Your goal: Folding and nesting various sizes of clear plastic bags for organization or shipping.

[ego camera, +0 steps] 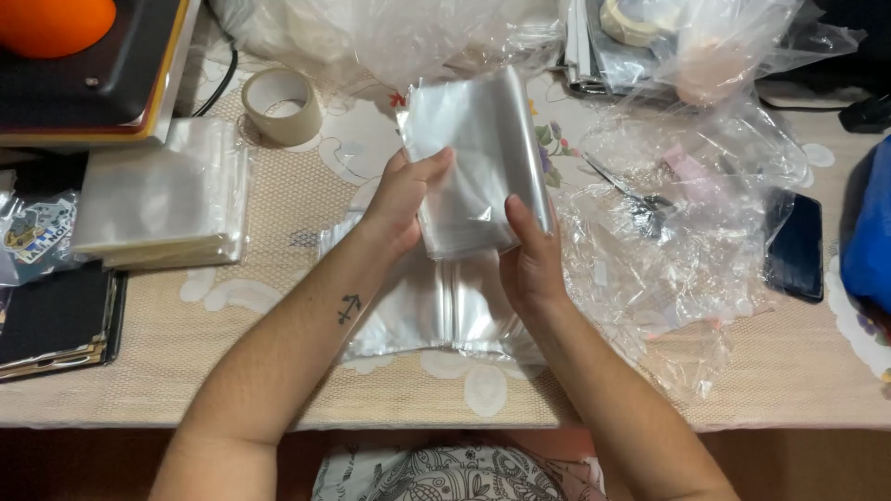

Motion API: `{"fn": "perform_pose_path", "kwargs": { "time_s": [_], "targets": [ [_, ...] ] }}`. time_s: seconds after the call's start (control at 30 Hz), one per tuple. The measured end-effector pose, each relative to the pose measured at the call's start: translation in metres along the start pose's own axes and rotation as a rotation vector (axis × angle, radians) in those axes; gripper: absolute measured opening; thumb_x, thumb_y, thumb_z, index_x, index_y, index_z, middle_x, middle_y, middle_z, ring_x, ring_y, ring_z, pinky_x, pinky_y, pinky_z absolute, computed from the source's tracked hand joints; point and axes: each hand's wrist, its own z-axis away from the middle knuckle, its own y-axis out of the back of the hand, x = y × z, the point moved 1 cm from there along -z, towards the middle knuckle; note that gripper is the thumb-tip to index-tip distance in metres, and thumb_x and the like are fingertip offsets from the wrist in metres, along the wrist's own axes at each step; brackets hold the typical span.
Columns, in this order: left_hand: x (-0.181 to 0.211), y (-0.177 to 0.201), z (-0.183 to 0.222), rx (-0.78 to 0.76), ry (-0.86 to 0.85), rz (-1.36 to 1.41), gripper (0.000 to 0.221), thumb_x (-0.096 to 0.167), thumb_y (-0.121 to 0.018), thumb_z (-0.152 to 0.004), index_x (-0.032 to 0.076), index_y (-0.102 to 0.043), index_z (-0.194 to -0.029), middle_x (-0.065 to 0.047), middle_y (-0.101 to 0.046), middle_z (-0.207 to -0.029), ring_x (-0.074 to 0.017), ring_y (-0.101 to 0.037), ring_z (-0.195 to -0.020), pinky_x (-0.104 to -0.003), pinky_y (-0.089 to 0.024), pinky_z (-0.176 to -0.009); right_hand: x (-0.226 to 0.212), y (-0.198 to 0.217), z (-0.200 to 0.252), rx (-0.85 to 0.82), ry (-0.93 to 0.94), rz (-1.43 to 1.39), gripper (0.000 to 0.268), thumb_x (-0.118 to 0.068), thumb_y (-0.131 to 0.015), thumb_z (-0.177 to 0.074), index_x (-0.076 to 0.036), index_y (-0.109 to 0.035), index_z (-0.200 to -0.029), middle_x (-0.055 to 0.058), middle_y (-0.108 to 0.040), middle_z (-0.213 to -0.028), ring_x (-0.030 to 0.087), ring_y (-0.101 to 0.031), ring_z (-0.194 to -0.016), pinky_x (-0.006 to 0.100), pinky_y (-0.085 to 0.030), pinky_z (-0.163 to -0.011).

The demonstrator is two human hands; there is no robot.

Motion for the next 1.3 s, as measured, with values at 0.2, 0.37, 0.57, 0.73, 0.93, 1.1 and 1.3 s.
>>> {"fn": "perform_pose_path", "kwargs": {
  "time_s": [0.2, 0.37, 0.57, 0.73, 0.93, 1.1, 1.3],
  "targets": [
    [0.001, -0.023, 0.005, 0.015, -0.076, -0.039, 0.068, 0.021, -0.068, -0.095, 0.001, -0.033, -0.149, -0.015, -0.058, -0.126, -0.0277, -0.057, -0.121, -0.049, -0.046, -0.105, -0.019, -0.020, -0.004, 0.374, -0.110, -0.100, 0.072, -0.033, -0.083, -0.083, -0.011, -0.042, -0.138, 0.010, -0.033, -0.134, 0.025, -0.034, -0.128, 0.054, -0.016, -0.120],
    [-0.018, -0.021, -0.015, 0.038, -0.098, 0.012, 0.071, 0.024, -0.067, -0.097, 0.005, -0.029, -0.153, -0.012, -0.052, -0.133, -0.0231, -0.052, -0.123, -0.048, -0.041, -0.109, -0.016, 0.009, -0.017, 0.381, -0.032, -0.292, 0.046, -0.024, -0.082, -0.083, -0.009, -0.061, -0.122, 0.007, -0.063, -0.119, 0.025, -0.062, -0.114, 0.044, -0.051, -0.104],
    [-0.023, -0.036, -0.011, 0.025, -0.165, 0.062, 0.071, 0.027, -0.064, -0.099, 0.010, -0.025, -0.155, -0.009, -0.051, -0.138, -0.0181, -0.055, -0.123, -0.045, -0.044, -0.107, -0.005, 0.002, -0.006, 0.323, -0.074, -0.355, 0.095, -0.032, -0.078, -0.085, -0.014, -0.021, -0.159, 0.017, -0.038, -0.146, 0.031, -0.047, -0.132, 0.055, -0.028, -0.120],
    [-0.025, -0.041, -0.010, 0.011, -0.222, 0.062, 0.071, 0.026, -0.061, -0.101, 0.010, -0.021, -0.158, -0.009, -0.048, -0.137, -0.0159, -0.054, -0.120, -0.041, -0.046, -0.104, -0.001, 0.007, -0.006, 0.281, 0.192, -0.006, 0.037, -0.028, -0.072, -0.096, -0.018, -0.064, -0.131, 0.000, -0.067, -0.126, 0.019, -0.061, -0.120, 0.046, -0.045, -0.114],
    [-0.025, -0.054, 0.000, -0.021, -0.458, 0.003, 0.066, 0.012, -0.058, -0.103, 0.007, -0.018, -0.156, -0.018, -0.034, -0.155, -0.0266, -0.033, -0.145, -0.049, -0.024, -0.123, -0.002, 0.021, -0.013, 0.345, 0.367, 0.089, 0.033, -0.011, -0.071, -0.097, -0.018, -0.068, -0.129, 0.001, -0.072, -0.123, 0.013, -0.067, -0.110, 0.035, -0.055, -0.101],
    [-0.012, -0.056, 0.001, -0.213, -0.519, -0.094, 0.058, 0.018, -0.075, -0.095, 0.007, -0.043, -0.142, -0.010, -0.063, -0.130, -0.0138, -0.058, -0.119, -0.044, -0.046, -0.111, -0.017, 0.059, -0.015, 0.384, 0.166, -0.193, 0.013, -0.009, -0.073, -0.091, -0.004, -0.074, -0.103, 0.011, -0.075, -0.093, 0.024, -0.074, -0.085, 0.038, -0.064, -0.082],
    [0.034, -0.083, 0.038, -0.436, -0.251, -0.183, 0.075, 0.065, -0.047, -0.081, 0.003, -0.055, -0.123, -0.014, -0.072, -0.090, -0.0148, -0.066, -0.063, -0.021, -0.053, -0.049, -0.103, 0.114, 0.014, 0.372, -0.096, -0.533, 0.013, 0.004, -0.068, -0.096, 0.004, -0.067, -0.082, 0.011, -0.069, -0.069, 0.015, -0.072, -0.060, 0.013, -0.058, -0.039]
  ]
}}
